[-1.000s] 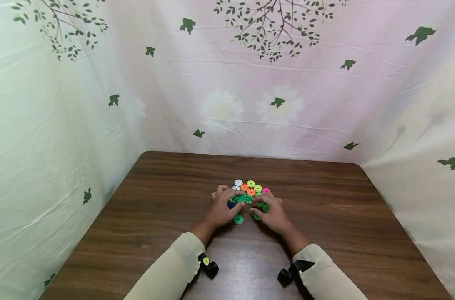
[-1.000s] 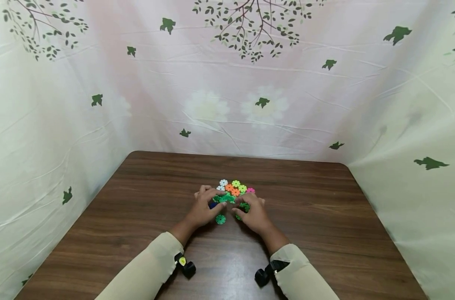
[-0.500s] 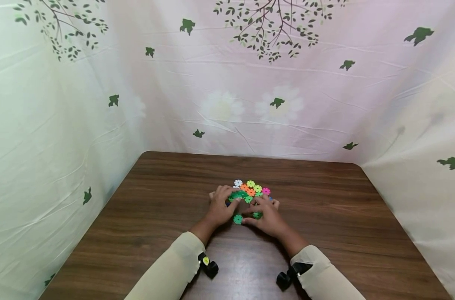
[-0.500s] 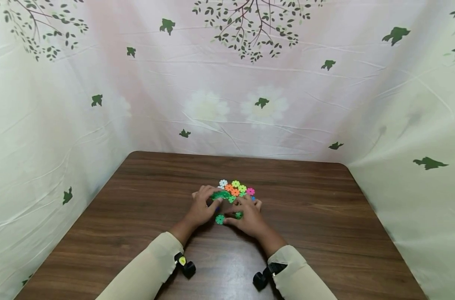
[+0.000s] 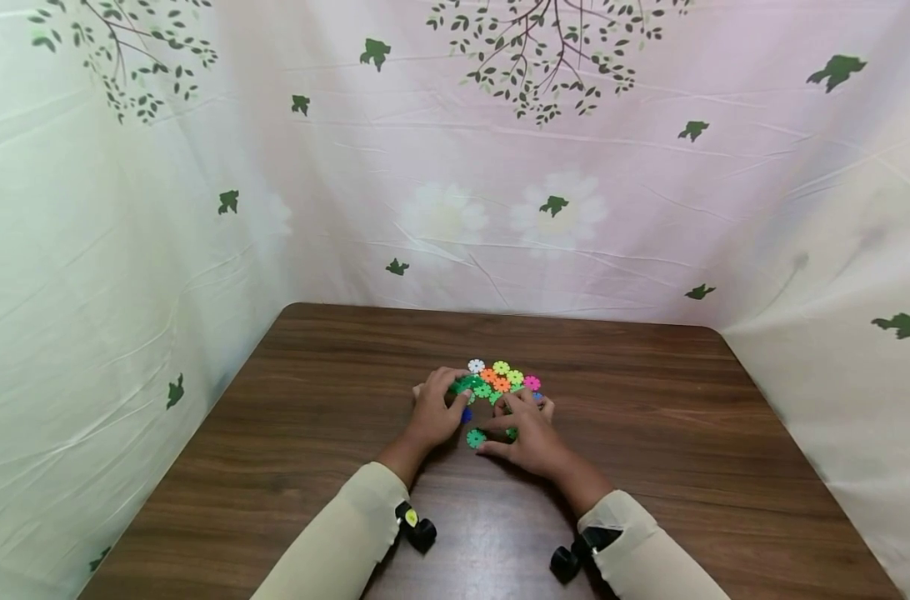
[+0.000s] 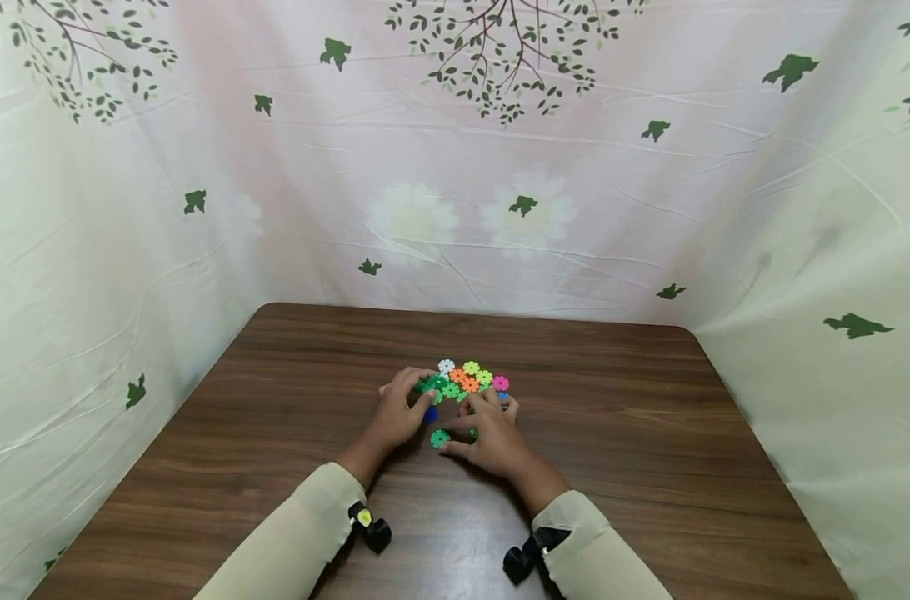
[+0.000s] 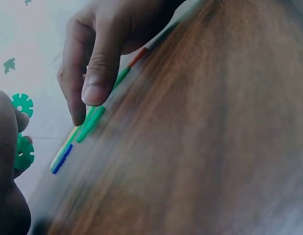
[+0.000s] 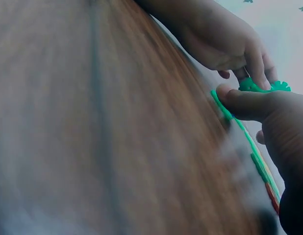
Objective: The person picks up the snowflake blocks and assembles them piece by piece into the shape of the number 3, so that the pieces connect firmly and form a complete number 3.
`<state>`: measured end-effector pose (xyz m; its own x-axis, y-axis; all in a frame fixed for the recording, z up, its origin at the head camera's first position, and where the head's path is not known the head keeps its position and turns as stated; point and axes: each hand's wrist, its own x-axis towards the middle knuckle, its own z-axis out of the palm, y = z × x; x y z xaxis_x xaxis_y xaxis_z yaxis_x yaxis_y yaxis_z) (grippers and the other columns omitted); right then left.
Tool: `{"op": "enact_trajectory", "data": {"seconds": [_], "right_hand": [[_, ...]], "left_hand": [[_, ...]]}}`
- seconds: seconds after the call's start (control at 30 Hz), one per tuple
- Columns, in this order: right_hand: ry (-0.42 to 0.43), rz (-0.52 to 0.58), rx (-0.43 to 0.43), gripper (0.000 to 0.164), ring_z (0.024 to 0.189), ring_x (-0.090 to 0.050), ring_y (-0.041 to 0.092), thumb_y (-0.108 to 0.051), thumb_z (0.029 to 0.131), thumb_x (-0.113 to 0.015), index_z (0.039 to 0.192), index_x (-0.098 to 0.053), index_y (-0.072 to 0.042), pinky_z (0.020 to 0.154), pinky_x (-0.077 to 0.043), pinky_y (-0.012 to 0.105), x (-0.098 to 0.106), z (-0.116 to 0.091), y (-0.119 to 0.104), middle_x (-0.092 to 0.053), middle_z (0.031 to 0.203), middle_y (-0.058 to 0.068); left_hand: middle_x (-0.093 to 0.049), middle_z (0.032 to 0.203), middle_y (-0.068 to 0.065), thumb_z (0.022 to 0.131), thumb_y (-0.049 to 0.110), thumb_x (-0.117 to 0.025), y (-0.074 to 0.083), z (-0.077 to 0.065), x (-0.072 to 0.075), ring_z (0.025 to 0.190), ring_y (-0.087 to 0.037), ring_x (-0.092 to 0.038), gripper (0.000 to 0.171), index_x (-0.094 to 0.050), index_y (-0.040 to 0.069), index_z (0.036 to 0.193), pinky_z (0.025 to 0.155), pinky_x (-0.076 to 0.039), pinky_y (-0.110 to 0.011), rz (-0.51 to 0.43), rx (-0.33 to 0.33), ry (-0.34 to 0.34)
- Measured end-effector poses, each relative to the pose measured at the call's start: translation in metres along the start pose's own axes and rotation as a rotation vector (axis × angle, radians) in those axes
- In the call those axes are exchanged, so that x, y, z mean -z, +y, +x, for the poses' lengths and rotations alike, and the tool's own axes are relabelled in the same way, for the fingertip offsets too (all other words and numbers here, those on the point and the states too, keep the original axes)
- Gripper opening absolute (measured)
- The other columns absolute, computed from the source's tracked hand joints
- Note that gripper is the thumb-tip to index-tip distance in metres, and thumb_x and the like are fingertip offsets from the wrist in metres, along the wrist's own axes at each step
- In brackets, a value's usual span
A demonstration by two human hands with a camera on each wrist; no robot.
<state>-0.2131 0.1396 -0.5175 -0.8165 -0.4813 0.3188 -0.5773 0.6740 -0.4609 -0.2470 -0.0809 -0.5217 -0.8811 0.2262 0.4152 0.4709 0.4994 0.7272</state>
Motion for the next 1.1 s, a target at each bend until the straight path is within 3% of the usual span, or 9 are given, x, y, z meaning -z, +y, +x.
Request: {"op": "enact_trajectory", "data": {"seconds": [0.17,0.33,0.47,0.63,0.77,0.9,1.1], "right_hand": [[-0.012,0.027,0.0,0.023,0.107,-0.04,0.018,-0.035,0.086,-0.095,0.105,-0.089,-0.022,0.092,-0.013,0.055,-0.0009,0.0002,-0.0025,-0.058,0.106,-0.006],[-0.011,0.057,0.005,0.018,0.118,-0.045,0.023,-0.028,0.088,-0.093,0.102,-0.083,-0.022,0.099,-0.017,0.061,-0.0035,0.0004,0.0011,-0.064,0.116,-0.001],[0.015,0.096,0.005,0.023,0.12,-0.048,0.023,-0.023,0.086,-0.095,0.098,-0.075,-0.022,0.103,-0.016,0.064,-0.0048,0.0007,0.0022,-0.067,0.115,-0.001],[0.062,0.204,0.012,0.03,0.104,-0.056,0.018,-0.01,0.084,-0.095,0.091,-0.069,-0.022,0.101,-0.015,0.058,-0.0048,-0.0004,0.0015,-0.062,0.101,-0.005],[0.078,0.24,0.02,0.029,0.101,-0.061,0.017,-0.006,0.087,-0.092,0.109,-0.075,-0.015,0.098,-0.017,0.053,-0.0056,-0.0006,0.0016,-0.065,0.1,-0.006],[0.119,0.242,0.018,0.043,0.101,-0.059,0.019,-0.007,0.094,-0.086,0.134,-0.073,-0.009,0.097,-0.019,0.05,-0.0069,-0.0009,0.0018,-0.065,0.103,-0.002],[0.211,0.249,0.017,0.04,0.106,-0.059,0.022,-0.006,0.093,-0.084,0.132,-0.077,-0.008,0.095,-0.022,0.047,-0.0078,0.0002,0.0031,-0.071,0.113,0.006]], "left_hand": [[-0.07,0.134,-0.012,0.108,0.014,-0.066,-0.0015,0.001,-0.0007,0.126,-0.032,-0.067,0.032,-0.07,0.01,0.14,0.102,-0.028,-0.053,-0.026,0.018,0.001],[-0.07,0.132,-0.012,0.11,0.017,-0.064,-0.0013,0.0005,-0.0005,0.123,-0.032,-0.069,0.029,-0.071,0.009,0.137,0.104,-0.031,-0.054,-0.03,0.009,0.011],[-0.071,0.125,-0.015,0.11,0.016,-0.064,-0.0009,0.0004,-0.0005,0.115,-0.032,-0.071,0.026,-0.074,0.003,0.13,0.106,-0.044,-0.053,-0.043,-0.045,0.028],[-0.071,0.12,-0.016,0.109,0.013,-0.065,-0.0004,0.0002,-0.0009,0.11,-0.029,-0.07,0.023,-0.074,-0.001,0.125,0.098,-0.058,-0.046,-0.082,-0.076,0.043],[-0.071,0.121,-0.016,0.109,0.011,-0.066,0.0009,-0.0003,-0.0003,0.111,-0.028,-0.071,0.019,-0.073,0.0,0.123,0.099,-0.059,-0.046,-0.091,-0.075,0.037],[-0.071,0.123,-0.015,0.109,0.011,-0.065,0.003,-0.0007,0.0007,0.115,-0.029,-0.07,0.02,-0.071,0.002,0.126,0.101,-0.058,-0.049,-0.098,-0.053,0.007],[-0.071,0.126,-0.015,0.11,0.012,-0.063,0.0048,0.0001,0.0017,0.119,-0.029,-0.069,0.021,-0.067,0.004,0.129,0.104,-0.057,-0.049,-0.091,-0.021,-0.049]]}}
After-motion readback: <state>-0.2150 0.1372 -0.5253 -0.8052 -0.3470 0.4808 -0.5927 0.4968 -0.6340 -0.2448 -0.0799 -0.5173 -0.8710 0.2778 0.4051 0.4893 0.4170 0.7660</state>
